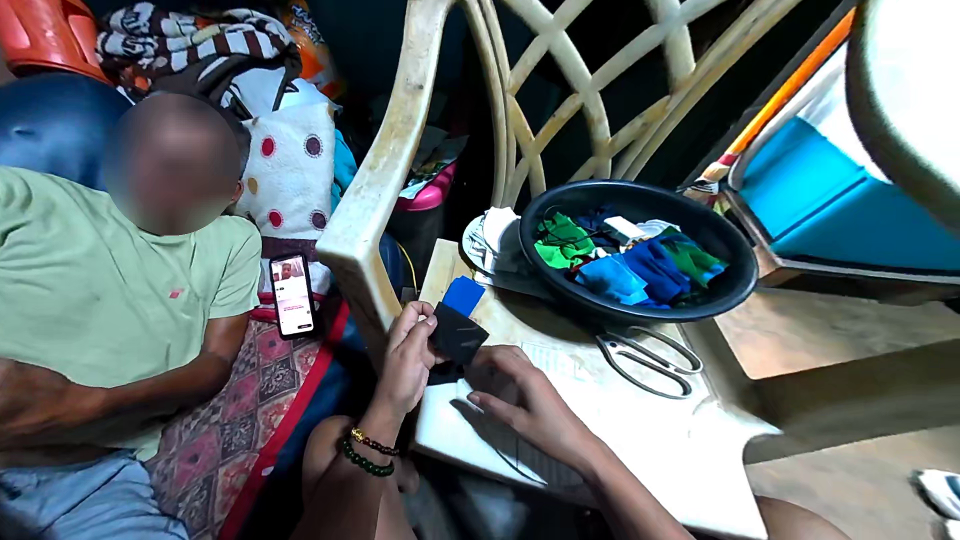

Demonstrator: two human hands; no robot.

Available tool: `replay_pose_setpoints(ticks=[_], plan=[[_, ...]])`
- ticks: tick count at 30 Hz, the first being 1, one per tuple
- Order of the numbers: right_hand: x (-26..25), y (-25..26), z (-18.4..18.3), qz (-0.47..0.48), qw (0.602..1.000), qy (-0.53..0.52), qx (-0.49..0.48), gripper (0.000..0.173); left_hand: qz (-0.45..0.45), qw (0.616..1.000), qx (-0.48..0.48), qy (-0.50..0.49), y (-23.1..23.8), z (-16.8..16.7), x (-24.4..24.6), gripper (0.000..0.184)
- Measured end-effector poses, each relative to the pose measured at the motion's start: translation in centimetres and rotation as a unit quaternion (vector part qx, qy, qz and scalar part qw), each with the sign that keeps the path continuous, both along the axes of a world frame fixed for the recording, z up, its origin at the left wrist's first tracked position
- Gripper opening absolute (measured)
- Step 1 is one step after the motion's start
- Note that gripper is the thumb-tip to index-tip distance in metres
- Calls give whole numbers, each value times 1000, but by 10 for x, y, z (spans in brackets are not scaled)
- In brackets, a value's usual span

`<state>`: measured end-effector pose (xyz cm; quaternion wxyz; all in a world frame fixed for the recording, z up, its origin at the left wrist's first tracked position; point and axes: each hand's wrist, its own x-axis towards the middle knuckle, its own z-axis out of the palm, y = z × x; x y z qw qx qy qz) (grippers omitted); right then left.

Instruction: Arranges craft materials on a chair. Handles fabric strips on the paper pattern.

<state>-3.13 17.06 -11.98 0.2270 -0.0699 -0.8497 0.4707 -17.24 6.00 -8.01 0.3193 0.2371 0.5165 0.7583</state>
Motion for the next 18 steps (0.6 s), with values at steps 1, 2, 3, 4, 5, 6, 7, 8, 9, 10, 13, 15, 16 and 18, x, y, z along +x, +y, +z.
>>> replay_pose_setpoints(ticks=[1,2,3,4,5,6,7,8,9,10,13,15,16,18], plan=[[4,1,2,2,997,6,-75,44,-13,1000,1,-13,0,0,3,21],[6,2,4,11,988,19,-154,49,-27,999,1,-24,0,0,6,22],[9,2,7,17,971,34,-236,51,-41,999,2,-33,1,-1,10,22],[12,0,10,19,951,48,-304,50,-57,998,1,-42,1,-2,14,22],[15,-1,12,14,935,62,-349,48,-73,996,1,-48,1,-4,17,22],[19,-1,13,-3,926,71,-370,45,-88,995,2,-51,2,-5,21,22],[23,0,13,-24,925,74,-372,42,-98,994,3,-50,3,-7,25,21],[28,1,13,-43,927,72,-366,39,-105,994,2,-40,3,-9,29,18],[33,4,12,-54,930,69,-356,37,-111,994,0,-18,3,-12,32,16],[40,8,11,-58,935,67,-343,35,-117,993,-4,13,3,-14,35,19],[62,21,5,-39,949,69,-305,33,-125,989,-41,68,1,-20,47,40],[74,29,1,-22,957,71,-282,30,-141,984,-68,87,1,-25,56,40],[80,34,-1,-11,960,70,-270,27,-152,980,-76,99,1,-29,61,39],[89,41,-2,4,972,57,-228,20,-181,970,-91,133,0,-36,71,34]])
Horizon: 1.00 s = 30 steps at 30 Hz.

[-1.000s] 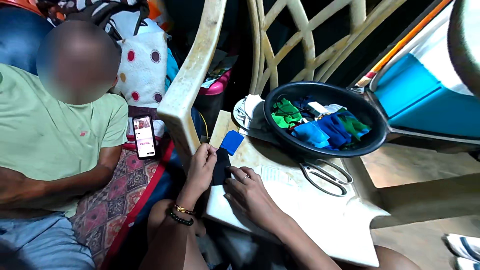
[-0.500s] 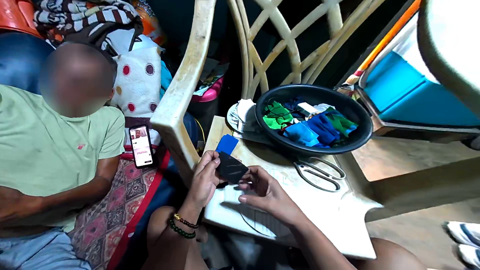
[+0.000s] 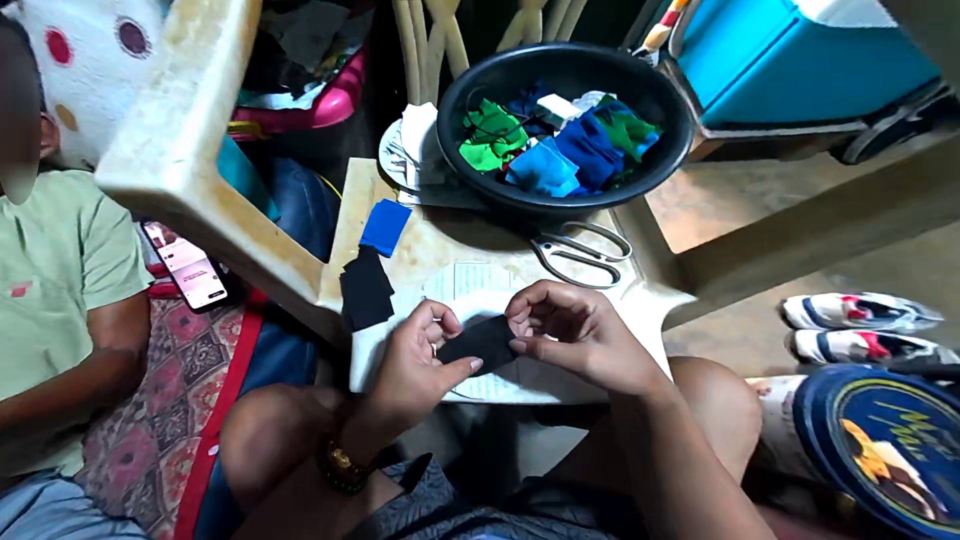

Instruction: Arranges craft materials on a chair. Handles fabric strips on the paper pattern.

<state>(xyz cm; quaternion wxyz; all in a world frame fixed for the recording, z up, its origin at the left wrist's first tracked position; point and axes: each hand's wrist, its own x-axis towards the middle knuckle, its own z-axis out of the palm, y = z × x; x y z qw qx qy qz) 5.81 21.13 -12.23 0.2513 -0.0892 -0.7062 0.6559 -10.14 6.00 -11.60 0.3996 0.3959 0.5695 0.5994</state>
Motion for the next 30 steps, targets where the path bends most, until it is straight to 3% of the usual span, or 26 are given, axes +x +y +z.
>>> replay_pose_setpoints(ticks=[4,10,18,20,24,30], plan=[[11,8,1,6,992,-47,114,7,-48,993,-58,86,-3,-7,14,20],[5,7,-9,-26,973,-82,215,10,-49,986,-101,126,-2,-10,21,16],[2,10,-17,-23,953,-110,280,10,-87,970,-146,175,-4,0,12,19],[1,10,-19,-22,951,-115,286,10,-83,959,-152,226,-5,3,4,19],[1,11,-19,-25,950,-118,288,10,-26,922,-76,379,-7,-6,-6,15],[0,11,-20,-31,952,-112,283,11,-81,905,-83,408,-10,-6,-9,12]])
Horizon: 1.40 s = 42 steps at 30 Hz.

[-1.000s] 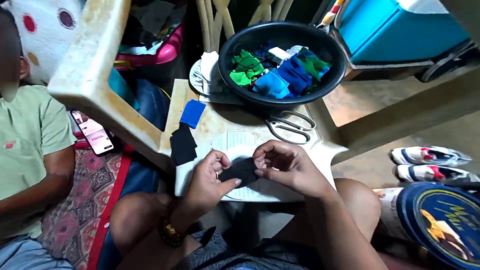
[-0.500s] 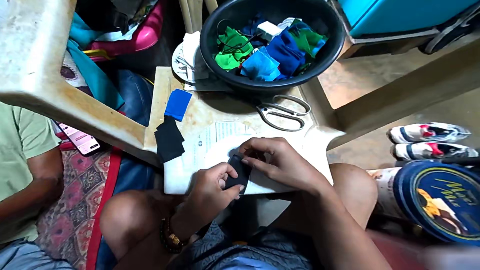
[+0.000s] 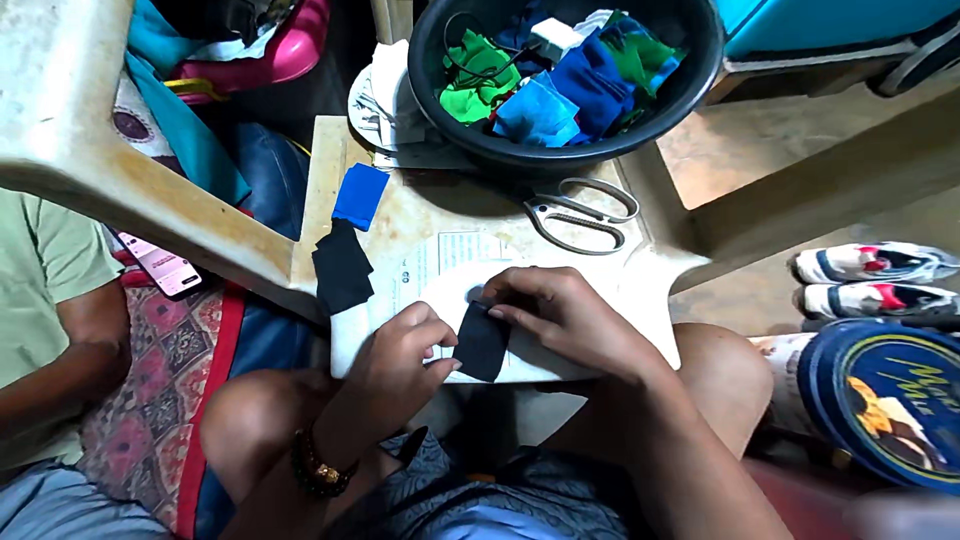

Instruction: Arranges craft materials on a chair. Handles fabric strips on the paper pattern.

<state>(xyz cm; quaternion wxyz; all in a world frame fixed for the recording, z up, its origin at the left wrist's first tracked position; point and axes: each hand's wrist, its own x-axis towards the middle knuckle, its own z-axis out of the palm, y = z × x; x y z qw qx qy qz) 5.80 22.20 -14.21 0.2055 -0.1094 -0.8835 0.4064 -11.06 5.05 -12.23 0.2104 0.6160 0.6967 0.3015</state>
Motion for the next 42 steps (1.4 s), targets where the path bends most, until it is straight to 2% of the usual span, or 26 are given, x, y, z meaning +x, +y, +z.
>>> replay_pose_setpoints(ticks=[4,11,18,23,37,42], plan=[[0,-1,-2,-5,1000,-1,-9,11,-2,1000,0,18,0,-1,2,12],[0,-2,0,-4,997,-11,-83,12,-14,999,11,40,0,0,6,8],[-2,-4,-1,-12,996,-18,-87,11,-30,999,-5,37,-1,4,6,7],[-2,-4,-2,-16,995,-20,-94,11,-2,999,18,28,1,-1,3,17],[-4,-6,-2,-34,995,-26,-93,12,-9,999,-16,35,1,5,7,6],[-4,-7,-1,-36,994,-28,-95,12,-16,998,24,55,0,2,10,3]])
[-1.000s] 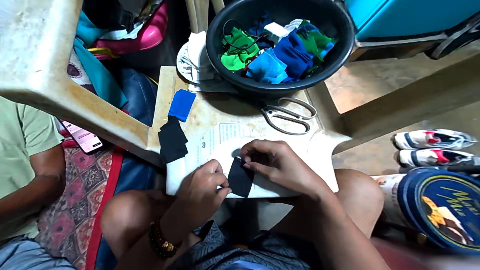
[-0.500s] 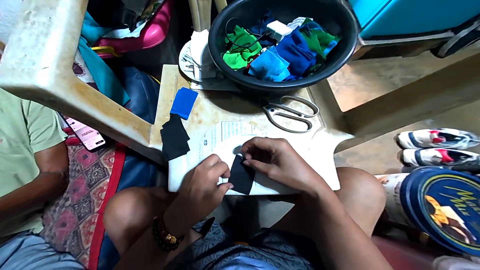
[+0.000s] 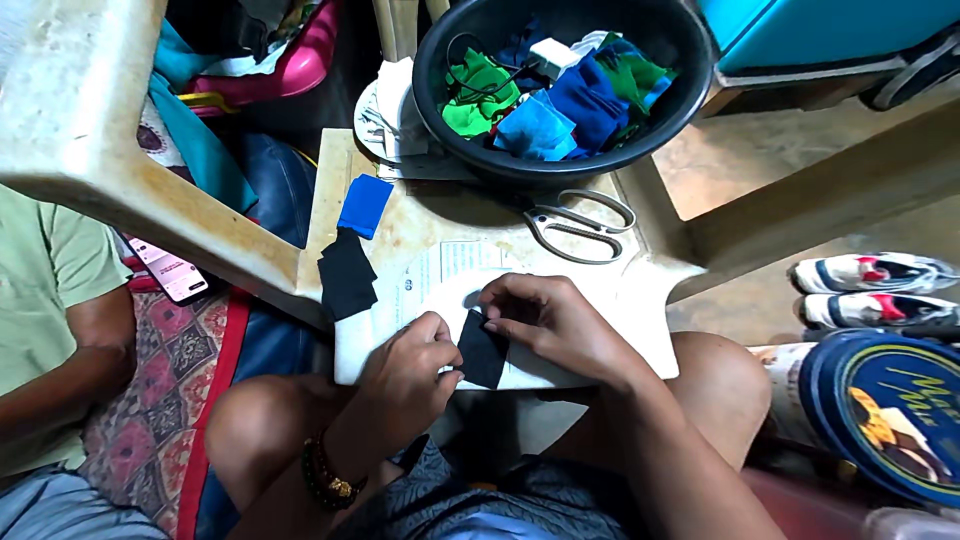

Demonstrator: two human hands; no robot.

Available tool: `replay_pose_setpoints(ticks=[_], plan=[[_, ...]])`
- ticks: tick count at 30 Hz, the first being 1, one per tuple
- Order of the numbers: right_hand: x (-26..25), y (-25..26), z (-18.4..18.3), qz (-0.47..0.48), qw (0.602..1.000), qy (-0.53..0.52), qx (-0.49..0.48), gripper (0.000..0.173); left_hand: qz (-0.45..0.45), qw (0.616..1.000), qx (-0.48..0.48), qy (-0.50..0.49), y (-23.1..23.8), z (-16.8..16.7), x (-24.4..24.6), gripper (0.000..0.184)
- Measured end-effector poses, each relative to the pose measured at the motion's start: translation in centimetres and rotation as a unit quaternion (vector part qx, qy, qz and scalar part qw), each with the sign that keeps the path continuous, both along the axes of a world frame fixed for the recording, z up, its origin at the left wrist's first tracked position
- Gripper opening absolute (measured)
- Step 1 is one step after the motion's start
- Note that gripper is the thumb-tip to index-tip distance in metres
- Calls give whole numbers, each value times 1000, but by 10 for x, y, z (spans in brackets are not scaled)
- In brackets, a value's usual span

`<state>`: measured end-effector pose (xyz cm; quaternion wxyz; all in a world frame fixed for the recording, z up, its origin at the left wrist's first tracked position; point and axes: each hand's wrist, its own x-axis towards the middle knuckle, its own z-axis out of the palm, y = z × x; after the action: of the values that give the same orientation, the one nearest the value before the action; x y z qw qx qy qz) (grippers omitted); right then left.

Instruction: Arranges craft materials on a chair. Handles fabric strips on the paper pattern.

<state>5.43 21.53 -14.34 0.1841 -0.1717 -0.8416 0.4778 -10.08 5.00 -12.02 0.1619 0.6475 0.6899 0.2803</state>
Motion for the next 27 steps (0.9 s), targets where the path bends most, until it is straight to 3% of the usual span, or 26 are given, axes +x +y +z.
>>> replay_pose_setpoints(ticks=[19,27], plan=[[0,-1,0,-3,1000,2,3,12,-56,993,15,103,0,-3,1,7],[0,-1,0,-2,1000,3,2,12,-58,998,-5,35,-1,1,-3,4]])
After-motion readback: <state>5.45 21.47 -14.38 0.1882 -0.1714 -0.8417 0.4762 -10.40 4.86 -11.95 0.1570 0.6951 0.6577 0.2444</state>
